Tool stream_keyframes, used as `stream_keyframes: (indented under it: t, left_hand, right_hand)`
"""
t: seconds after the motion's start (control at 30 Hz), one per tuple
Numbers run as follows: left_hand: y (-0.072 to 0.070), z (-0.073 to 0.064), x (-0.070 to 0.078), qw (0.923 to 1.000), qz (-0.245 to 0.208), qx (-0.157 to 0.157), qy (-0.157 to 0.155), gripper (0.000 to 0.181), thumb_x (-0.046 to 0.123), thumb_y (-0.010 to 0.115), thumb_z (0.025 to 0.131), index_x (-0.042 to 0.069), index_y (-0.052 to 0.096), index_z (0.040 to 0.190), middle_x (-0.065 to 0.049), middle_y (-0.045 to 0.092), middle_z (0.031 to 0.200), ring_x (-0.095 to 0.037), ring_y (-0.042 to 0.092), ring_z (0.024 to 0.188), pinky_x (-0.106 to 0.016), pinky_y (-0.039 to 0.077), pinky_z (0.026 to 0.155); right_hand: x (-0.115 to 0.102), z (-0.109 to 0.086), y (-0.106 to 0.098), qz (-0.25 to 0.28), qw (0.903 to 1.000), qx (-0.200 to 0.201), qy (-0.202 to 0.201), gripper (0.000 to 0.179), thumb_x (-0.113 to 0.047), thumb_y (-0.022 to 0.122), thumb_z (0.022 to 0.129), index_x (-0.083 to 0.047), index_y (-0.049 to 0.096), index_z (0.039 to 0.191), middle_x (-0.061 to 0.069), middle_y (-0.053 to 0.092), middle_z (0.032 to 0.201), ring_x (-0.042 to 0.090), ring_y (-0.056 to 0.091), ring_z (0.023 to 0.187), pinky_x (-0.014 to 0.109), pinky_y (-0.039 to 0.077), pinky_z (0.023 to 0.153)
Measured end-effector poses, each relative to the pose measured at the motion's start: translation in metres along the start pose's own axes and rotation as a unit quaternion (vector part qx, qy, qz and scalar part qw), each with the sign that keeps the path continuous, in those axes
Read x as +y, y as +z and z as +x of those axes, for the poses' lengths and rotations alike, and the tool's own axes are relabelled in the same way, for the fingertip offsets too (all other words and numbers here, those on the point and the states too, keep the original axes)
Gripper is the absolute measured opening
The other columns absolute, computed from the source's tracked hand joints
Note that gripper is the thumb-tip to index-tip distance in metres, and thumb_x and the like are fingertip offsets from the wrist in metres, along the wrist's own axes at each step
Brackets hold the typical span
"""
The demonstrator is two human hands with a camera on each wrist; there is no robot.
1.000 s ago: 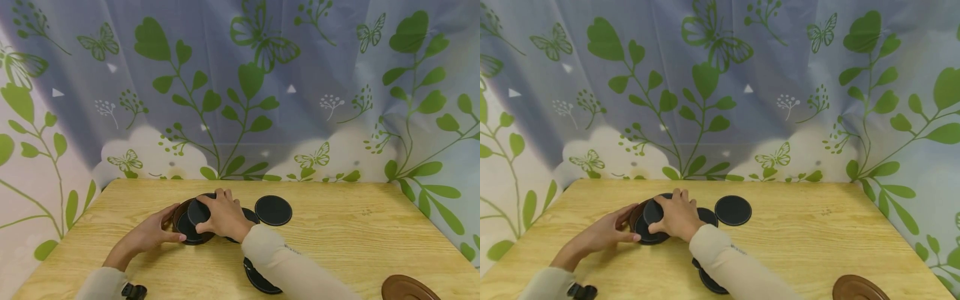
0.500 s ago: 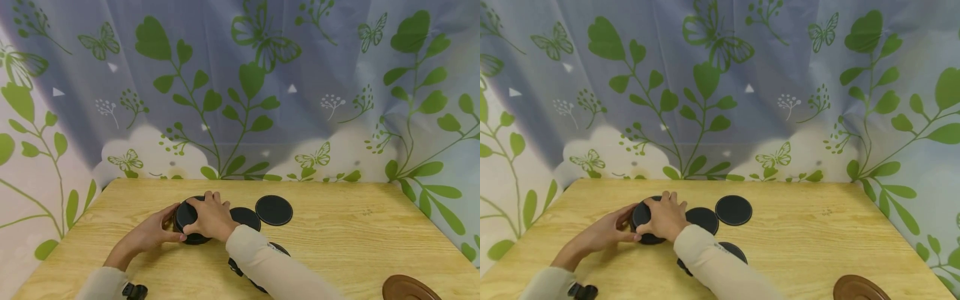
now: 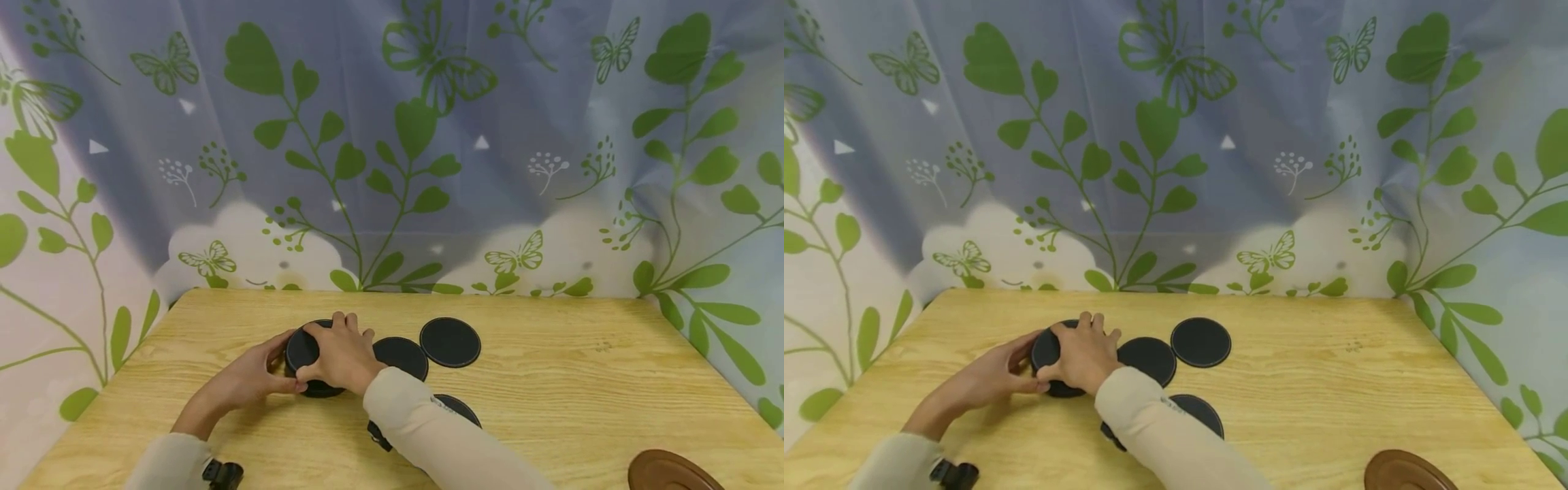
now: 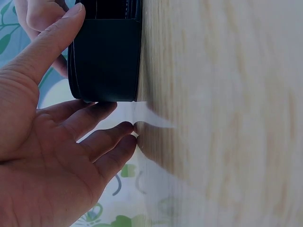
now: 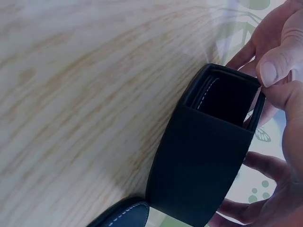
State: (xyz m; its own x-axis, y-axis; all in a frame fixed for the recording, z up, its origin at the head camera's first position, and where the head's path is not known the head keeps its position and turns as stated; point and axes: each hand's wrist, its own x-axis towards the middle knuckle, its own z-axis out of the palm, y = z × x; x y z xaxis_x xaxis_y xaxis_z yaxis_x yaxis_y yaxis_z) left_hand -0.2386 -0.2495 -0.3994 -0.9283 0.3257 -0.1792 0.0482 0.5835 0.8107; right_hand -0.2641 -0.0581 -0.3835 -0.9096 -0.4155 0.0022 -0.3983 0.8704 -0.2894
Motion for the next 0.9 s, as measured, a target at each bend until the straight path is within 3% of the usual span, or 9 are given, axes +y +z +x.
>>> stream_keyframes:
  t: [0.3,0.9]
  left_hand:
    - [-0.002,0.001,-0.001,0.9997,0.016,-0.004,0.016,0.111,0.036,0.084,0.091,0.000,0.013,0.168,-0.033,0.020,0.169,-0.055,0.027,0.153,-0.060,0.045,0.111]
    - [0.000,0.002,-0.001,0.9997,0.024,0.001,0.010,0.112,0.040,0.085,0.089,0.000,0.016,0.167,-0.031,0.025,0.169,-0.053,0.027,0.154,-0.061,0.043,0.113]
  right_hand:
    - [0.002,-0.002,0.002,0.006,1.0000,-0.003,0.004,0.073,-0.054,0.078,0.091,-0.036,0.051,0.156,0.014,0.047,0.156,0.033,0.044,0.142,0.062,0.044,0.108]
    - [0.012,-0.009,0.003,0.032,0.9994,-0.006,-0.007,0.076,-0.053,0.078,0.092,-0.030,0.048,0.158,0.012,0.038,0.165,0.036,0.036,0.152,0.067,0.040,0.112]
